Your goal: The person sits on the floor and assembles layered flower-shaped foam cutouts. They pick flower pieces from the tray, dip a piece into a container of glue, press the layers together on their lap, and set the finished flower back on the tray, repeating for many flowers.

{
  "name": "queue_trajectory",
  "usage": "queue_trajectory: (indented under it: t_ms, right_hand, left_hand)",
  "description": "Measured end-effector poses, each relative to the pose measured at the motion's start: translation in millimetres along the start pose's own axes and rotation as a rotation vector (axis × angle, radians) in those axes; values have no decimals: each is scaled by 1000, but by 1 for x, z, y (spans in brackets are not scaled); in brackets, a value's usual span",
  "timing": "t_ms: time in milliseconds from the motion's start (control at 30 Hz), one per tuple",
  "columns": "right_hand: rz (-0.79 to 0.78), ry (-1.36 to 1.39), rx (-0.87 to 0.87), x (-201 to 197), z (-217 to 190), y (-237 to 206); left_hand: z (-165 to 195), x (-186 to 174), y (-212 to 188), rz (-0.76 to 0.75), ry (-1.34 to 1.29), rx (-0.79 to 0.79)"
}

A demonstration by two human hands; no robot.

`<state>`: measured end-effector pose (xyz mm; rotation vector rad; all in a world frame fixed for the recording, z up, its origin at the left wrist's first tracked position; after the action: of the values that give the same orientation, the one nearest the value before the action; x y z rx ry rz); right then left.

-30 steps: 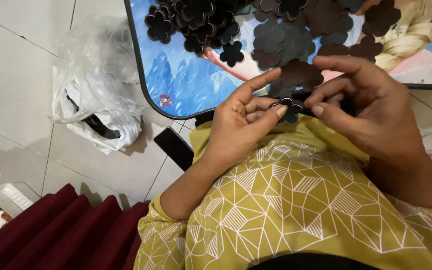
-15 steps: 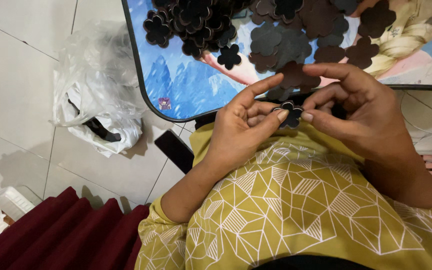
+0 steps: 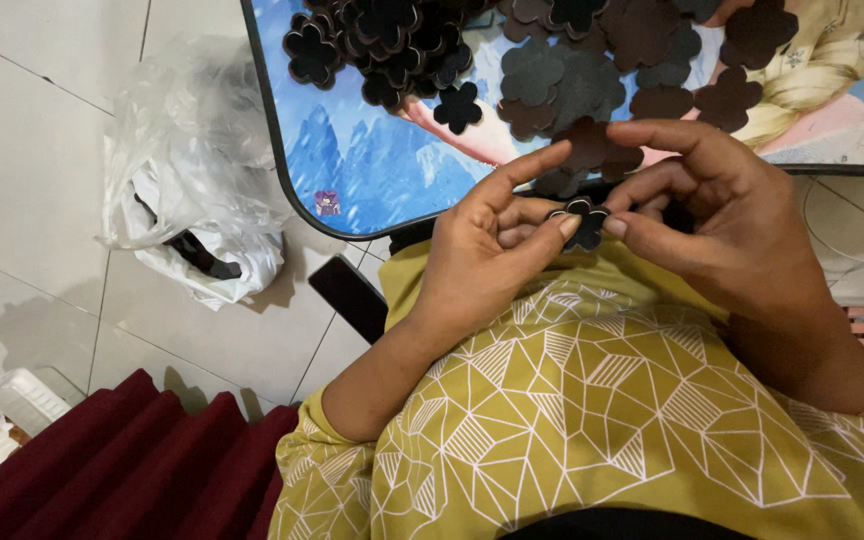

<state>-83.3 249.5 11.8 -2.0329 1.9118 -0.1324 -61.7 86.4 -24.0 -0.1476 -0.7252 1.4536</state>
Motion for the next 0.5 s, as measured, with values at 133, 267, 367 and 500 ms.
queue_trajectory:
  t_ms: [133, 267, 367, 500]
  right_hand:
    - [0, 30, 5, -1, 1, -1]
    - [16, 105, 38, -3, 6, 0]
    - [8, 92, 25, -5, 8, 2]
    - [2, 124, 35, -6, 12, 0]
  left_hand:
    - [-1, 1, 1, -9, -6, -11]
    - [-2, 2, 1, -15, 51, -22]
    - [-4, 2, 0, -30, 15, -58]
    - [-4, 3, -1, -30, 33, -63]
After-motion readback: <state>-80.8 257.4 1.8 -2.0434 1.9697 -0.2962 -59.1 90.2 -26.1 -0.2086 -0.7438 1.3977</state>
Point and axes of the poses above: each hand's wrist, its own y-axis towards the middle knuckle, its own x-axis out of the palm, z = x × y, the point moved 9 cm from there along y, towards the middle knuckle, and after that the axes turned 13 degrees about z, right-handed, at the moved point
